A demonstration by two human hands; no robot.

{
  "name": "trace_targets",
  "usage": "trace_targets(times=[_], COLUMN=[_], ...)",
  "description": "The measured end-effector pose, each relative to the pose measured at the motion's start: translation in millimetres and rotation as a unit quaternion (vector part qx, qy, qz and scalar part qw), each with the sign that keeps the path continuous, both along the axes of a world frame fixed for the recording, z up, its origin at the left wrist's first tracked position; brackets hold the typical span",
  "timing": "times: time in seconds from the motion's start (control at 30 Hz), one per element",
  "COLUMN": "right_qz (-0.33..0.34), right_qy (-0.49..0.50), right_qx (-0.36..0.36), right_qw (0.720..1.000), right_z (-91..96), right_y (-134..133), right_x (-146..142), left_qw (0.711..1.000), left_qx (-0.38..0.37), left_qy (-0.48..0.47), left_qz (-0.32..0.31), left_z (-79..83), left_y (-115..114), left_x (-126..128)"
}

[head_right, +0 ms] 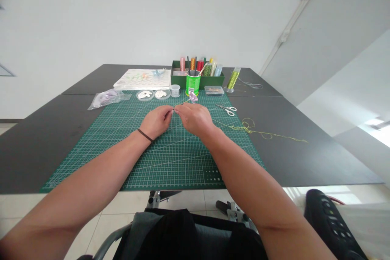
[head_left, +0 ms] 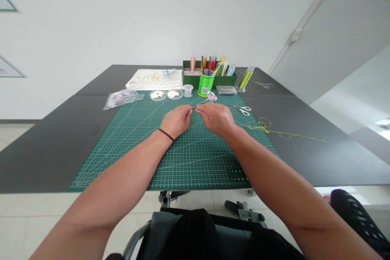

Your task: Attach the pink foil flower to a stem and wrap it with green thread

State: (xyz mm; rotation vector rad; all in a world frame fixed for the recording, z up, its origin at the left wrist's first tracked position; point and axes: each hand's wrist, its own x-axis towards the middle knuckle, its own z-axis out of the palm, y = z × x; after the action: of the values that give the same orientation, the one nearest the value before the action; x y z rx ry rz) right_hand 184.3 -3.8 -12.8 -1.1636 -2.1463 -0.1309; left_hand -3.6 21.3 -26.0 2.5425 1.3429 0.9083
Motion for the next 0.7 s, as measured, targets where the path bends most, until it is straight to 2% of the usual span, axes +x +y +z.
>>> trace_targets(times=[0.13,0.3,0.43,0.7], right_qz=[-0.019,-0.037,-0.033,0.011], right_qy=[-0.06,-0.096,-0.077,-0.014], right_qx=[0.011,0.026,0.011,-0.079], right_qw=[0.998,0.994,0.996,0.997], right_z=[4.8,9.6,13.3,30.2], right_y=[3,6,10,18], right_x=[3,10,17,33], left_qw=[0.999,0.995,0.989,0.971], left_qx=[-0.007,-0.015,-0.019,-0.008], left_qy=[0.052,0.099,0.141,0.217], left_qz=[0.009,-0.023,-0.035,-0.096], left_z=[2.2,4.8,7.7,15.1], left_y=[-5,-8,-10,-16], left_x=[2,3,3,1])
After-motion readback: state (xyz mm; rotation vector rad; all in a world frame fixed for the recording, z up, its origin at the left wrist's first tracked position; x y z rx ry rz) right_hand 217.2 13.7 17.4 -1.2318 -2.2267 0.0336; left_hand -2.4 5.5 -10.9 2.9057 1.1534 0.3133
